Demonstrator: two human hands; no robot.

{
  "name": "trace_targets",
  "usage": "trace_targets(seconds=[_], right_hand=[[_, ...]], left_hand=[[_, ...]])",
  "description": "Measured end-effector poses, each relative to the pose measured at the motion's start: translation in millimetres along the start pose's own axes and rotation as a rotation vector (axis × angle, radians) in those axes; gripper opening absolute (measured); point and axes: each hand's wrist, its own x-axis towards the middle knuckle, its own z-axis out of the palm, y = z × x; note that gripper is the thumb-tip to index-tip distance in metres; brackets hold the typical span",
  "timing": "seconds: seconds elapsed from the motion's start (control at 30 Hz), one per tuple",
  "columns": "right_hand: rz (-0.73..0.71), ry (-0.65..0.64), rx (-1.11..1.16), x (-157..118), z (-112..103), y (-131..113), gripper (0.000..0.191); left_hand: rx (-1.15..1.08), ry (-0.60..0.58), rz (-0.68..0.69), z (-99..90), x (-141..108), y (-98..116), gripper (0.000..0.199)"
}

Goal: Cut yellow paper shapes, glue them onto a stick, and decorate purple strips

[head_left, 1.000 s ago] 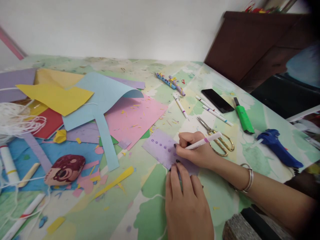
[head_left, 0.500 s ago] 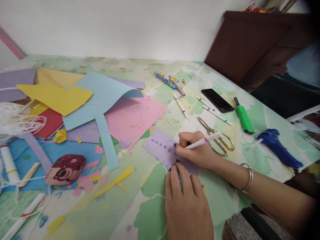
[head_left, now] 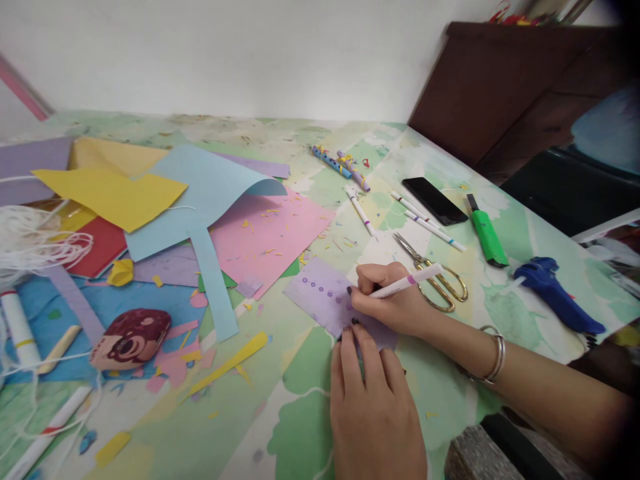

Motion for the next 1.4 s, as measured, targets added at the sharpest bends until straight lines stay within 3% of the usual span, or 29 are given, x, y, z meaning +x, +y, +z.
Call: trace_targets(seconds=[1.4], right_hand=[[-0.056,0.036,0.008,2.0,1.0,1.3,0.032]], left_hand=[[0.002,0.013,-0.011,1.2,-0.4,0.2,0.019]])
